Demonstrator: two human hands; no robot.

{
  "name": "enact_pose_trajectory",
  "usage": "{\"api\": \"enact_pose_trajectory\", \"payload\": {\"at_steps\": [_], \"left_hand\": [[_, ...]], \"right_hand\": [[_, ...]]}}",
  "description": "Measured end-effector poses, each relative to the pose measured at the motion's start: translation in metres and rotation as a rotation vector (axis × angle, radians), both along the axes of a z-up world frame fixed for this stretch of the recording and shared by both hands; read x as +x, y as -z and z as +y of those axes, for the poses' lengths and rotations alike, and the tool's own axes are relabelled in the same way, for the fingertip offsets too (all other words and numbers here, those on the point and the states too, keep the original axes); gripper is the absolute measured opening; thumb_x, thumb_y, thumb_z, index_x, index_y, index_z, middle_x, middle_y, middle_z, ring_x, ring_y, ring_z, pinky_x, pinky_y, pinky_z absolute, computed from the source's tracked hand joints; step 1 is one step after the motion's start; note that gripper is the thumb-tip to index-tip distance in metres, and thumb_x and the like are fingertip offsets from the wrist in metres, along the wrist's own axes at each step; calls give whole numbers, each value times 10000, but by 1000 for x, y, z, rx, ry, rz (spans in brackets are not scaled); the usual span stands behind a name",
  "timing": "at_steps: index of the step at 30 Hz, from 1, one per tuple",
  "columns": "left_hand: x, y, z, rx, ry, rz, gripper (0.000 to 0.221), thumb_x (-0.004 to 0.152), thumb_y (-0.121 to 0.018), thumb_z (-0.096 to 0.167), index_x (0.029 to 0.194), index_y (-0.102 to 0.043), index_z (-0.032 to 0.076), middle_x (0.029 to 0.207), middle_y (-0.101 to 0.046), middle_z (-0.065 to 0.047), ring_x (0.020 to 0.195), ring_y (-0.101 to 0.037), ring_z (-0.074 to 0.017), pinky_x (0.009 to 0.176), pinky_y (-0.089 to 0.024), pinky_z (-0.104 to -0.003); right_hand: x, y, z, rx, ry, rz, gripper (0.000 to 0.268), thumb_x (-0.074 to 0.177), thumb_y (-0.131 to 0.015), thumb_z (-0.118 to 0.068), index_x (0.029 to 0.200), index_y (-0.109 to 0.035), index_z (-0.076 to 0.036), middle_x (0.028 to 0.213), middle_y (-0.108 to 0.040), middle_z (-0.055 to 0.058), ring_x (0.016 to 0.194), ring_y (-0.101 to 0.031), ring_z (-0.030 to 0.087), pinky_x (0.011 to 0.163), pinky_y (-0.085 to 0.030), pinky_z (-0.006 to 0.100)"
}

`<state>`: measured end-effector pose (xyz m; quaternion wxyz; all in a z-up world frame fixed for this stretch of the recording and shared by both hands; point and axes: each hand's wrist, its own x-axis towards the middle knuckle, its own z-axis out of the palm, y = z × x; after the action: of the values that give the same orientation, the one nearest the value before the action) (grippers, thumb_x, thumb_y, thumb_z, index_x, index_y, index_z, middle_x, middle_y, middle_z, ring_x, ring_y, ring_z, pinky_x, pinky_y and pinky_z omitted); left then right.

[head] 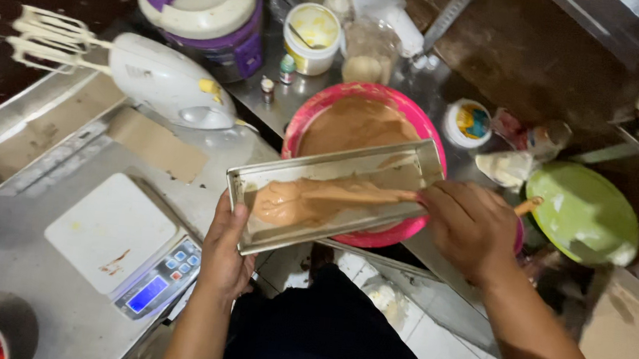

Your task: The person prepares baking tins by placing liners inside and then uses a spatula to scoop batter from a bowl into the tins, occasionally checking the weight on a scale.

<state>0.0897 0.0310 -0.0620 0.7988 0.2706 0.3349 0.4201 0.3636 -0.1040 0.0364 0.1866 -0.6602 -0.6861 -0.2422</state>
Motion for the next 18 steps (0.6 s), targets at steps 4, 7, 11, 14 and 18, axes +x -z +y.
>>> {"api": "enact_pose_trajectory", "payload": {"at_steps": [4,7,11,14,18], "left_hand": [[-23,-3,3,19,-25,-6,600,890,-480,295,1409,-270,79,1192,-531,-280,901,-647,-359,740,-559,-458],[-34,-32,-3,-58,-30,64,489,849,-554,325,1282,-472,113,1089,-632,-87,823,-633,-178,551,-512,-262],[-42,-25,-2,-56,-86,26,413,862,-574,295,1231,-483,132,976,-627,-112,513,-583,-182,297,-472,-288],[-51,-28,-8,-72,-139,32,439,873,-547,262,1271,-469,97,1062,-606,-121,756,-591,-213,579,-492,-327],[-56,-26,-8,-96,-148,92,507,866,-543,259,1343,-448,116,1131,-614,-128,862,-622,-239,613,-535,-350]], "right_hand": [[8,-3,5,-17,-77,78,85,846,-641,-85,883,-693,-141,853,-660,37,778,-657,256,659,-494,338],[2,-26,9,-17,-145,193,113,895,-550,47,918,-638,-19,864,-641,102,763,-614,282,684,-485,332],[4,-34,9,-38,-104,144,98,929,-540,-11,909,-635,-8,860,-637,120,759,-599,300,691,-473,358],[2,-32,10,-17,-124,169,70,922,-565,12,911,-634,6,872,-640,128,735,-587,303,678,-472,366],[-2,-31,7,49,-102,229,81,928,-593,-22,923,-651,33,887,-641,163,755,-592,321,731,-485,384]]}}
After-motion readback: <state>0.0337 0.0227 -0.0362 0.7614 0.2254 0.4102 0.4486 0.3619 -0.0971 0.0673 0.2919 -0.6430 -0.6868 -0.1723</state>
